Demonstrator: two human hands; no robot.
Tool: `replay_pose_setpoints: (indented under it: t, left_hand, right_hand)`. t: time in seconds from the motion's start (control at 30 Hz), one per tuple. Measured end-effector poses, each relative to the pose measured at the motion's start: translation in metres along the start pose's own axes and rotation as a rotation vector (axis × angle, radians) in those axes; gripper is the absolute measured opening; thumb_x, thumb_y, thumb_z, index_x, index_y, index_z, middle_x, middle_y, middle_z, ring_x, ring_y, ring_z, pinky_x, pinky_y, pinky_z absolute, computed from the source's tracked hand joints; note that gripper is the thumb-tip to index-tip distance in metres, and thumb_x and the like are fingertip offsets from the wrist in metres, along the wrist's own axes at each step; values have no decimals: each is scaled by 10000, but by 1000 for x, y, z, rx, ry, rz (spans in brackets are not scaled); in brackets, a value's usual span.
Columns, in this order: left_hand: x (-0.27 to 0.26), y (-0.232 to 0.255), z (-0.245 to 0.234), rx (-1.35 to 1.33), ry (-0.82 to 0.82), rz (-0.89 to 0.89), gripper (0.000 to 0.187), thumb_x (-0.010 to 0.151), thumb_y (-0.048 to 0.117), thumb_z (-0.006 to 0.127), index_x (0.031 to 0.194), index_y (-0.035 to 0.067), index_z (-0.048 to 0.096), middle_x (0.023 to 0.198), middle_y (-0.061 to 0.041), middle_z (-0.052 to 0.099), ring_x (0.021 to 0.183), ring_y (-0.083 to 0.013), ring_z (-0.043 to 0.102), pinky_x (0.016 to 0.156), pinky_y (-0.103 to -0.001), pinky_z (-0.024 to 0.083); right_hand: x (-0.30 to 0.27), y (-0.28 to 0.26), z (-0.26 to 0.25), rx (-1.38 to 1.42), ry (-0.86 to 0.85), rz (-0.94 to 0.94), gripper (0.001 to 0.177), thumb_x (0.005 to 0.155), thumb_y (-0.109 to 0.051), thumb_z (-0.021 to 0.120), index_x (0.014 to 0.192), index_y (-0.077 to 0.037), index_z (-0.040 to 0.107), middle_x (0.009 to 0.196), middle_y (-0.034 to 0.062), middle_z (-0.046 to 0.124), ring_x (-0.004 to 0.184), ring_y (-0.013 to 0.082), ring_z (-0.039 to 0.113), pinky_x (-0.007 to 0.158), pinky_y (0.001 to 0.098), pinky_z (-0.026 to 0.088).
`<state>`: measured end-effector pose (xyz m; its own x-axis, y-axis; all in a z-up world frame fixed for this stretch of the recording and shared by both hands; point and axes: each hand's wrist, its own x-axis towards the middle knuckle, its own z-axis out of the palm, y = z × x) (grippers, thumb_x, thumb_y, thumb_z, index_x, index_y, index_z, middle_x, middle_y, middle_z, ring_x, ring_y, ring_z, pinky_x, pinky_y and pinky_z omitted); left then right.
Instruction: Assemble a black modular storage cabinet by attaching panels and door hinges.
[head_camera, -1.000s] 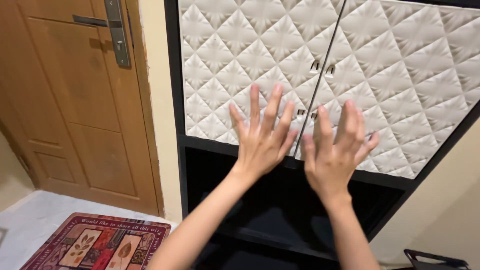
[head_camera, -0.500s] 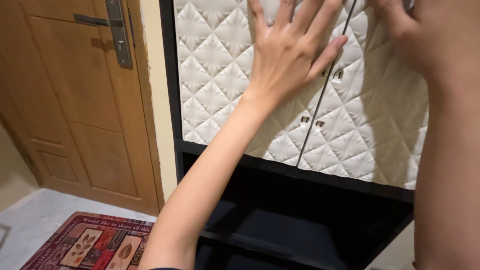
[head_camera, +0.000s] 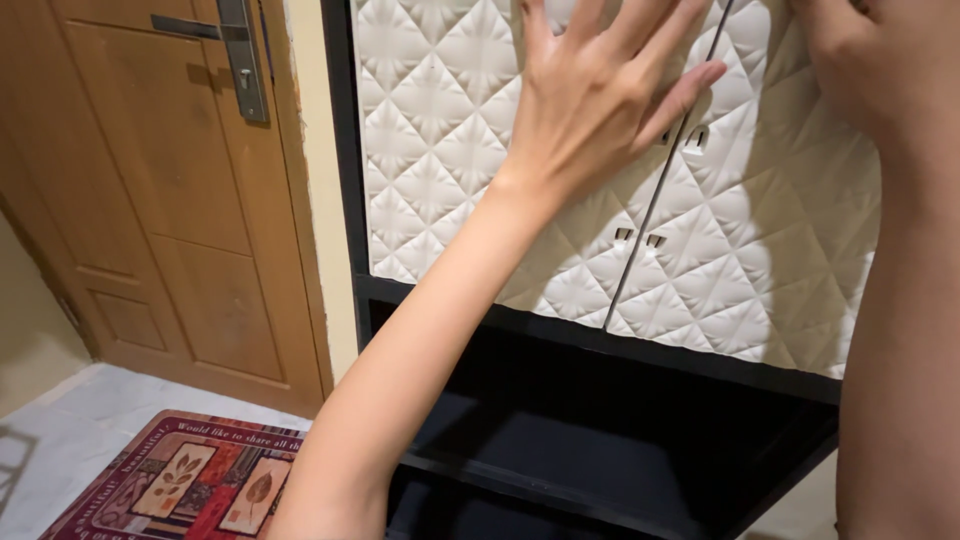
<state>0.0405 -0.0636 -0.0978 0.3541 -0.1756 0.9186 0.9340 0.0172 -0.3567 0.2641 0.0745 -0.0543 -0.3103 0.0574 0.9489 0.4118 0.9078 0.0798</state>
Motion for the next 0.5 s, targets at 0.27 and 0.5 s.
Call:
replay_pose_setpoints:
  t: [0.27, 0.5]
  left_hand:
    - [-2, -2, 6, 31, -4, 29, 461, 1034, 504, 664, 1336, 157, 642, 1341, 3, 614, 1249, -209, 532, 1057, -639, 362]
    - [-4, -2, 3, 83, -38, 45, 526, 1034, 524, 649, 1431, 190, 561, 1445, -22, 557, 1347, -247, 476, 1119, -716, 282]
  right_hand:
    - [3, -11, -2, -50, 14, -24, 185, 1116, -125, 610, 1046, 34, 672, 766, 109, 604, 614, 149, 539, 564, 325, 361]
    - [5, -31, -10, 53, 8, 20, 214, 1144, -175, 618, 1044, 4, 682, 805, 29, 611, 676, 86, 532, 589, 298, 364]
